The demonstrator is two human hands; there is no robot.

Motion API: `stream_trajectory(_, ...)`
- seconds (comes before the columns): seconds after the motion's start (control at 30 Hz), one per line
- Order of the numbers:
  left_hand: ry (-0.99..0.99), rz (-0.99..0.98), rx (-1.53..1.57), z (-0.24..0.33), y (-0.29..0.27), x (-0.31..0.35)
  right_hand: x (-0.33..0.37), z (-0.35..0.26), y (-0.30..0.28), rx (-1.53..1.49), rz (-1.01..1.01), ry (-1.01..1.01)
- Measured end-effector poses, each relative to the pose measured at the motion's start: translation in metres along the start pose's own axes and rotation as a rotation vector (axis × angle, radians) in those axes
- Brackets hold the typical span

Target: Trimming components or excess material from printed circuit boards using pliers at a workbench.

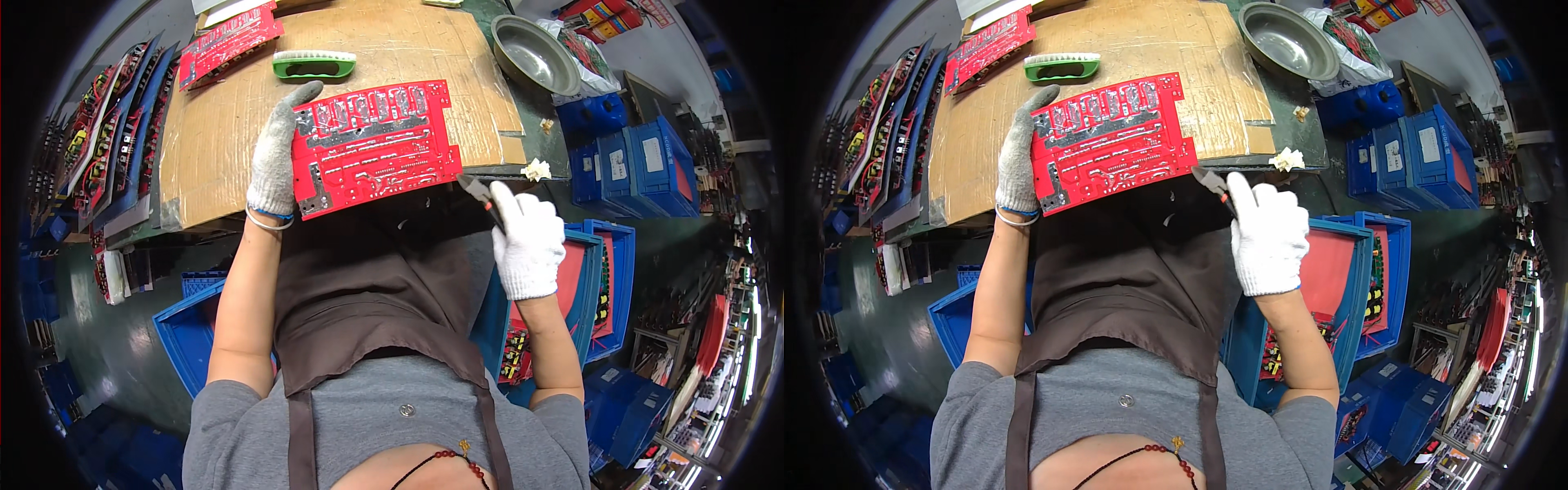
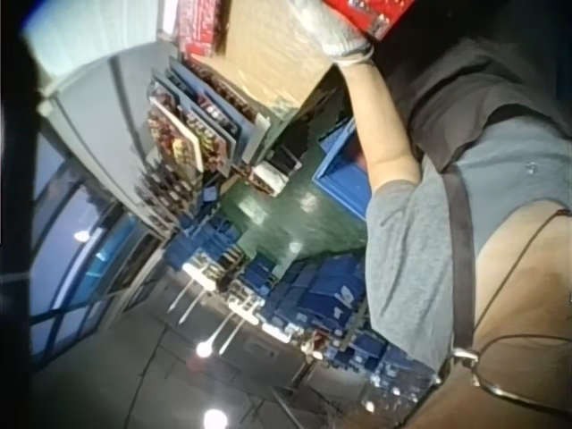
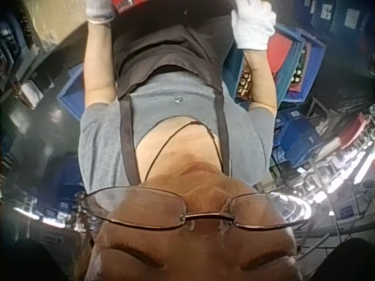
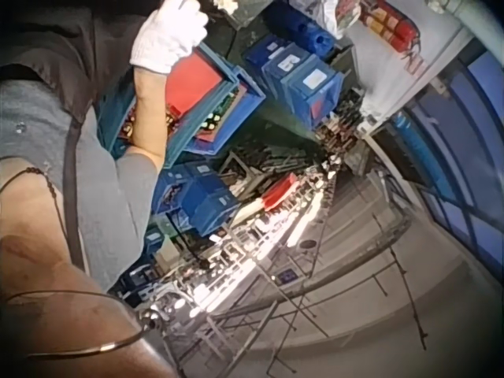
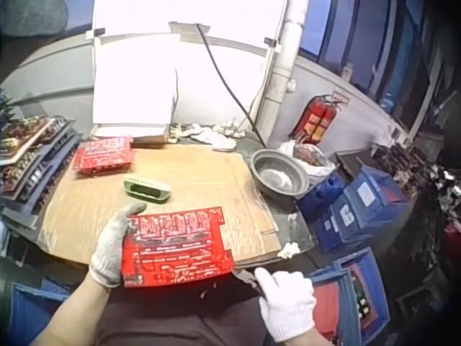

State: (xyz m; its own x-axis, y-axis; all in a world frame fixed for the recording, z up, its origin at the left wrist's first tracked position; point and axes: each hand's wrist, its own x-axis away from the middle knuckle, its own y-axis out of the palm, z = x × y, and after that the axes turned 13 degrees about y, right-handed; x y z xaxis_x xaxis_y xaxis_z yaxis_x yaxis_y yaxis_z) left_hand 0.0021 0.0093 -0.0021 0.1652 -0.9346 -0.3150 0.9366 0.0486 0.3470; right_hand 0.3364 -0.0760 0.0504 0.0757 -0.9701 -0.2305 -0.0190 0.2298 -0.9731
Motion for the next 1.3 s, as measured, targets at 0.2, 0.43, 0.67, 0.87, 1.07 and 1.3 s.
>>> stream_trajectory(0.2,0.002,0.018,-0.005,0.006,0.005,0.001,0.007,0.005,-0.004,0.013,-0.083,-0.028)
stream_trajectory(0.43,0.082,-0.018,-0.062,0.000,0.001,0.000,0.000,0.002,-0.005,0.056,-0.076,-0.063)
stream_trajectory(0.67,-0.005,0.019,0.013,0.006,0.005,0.001,-0.001,0.003,-0.008,-0.009,-0.003,-0.014)
stream_trajectory(0.87,0.038,-0.005,-0.034,-0.001,0.001,-0.001,-0.005,0.001,0.000,0.059,0.017,-0.013)
stream_trajectory(1.07,0.068,-0.006,-0.047,0.000,0.003,0.000,-0.003,0.001,-0.001,0.073,0.010,-0.008)
stream_trajectory(1.3,0.010,0.012,0.041,0.002,0.002,0.001,-0.005,0.001,0.000,0.093,0.023,-0.001)
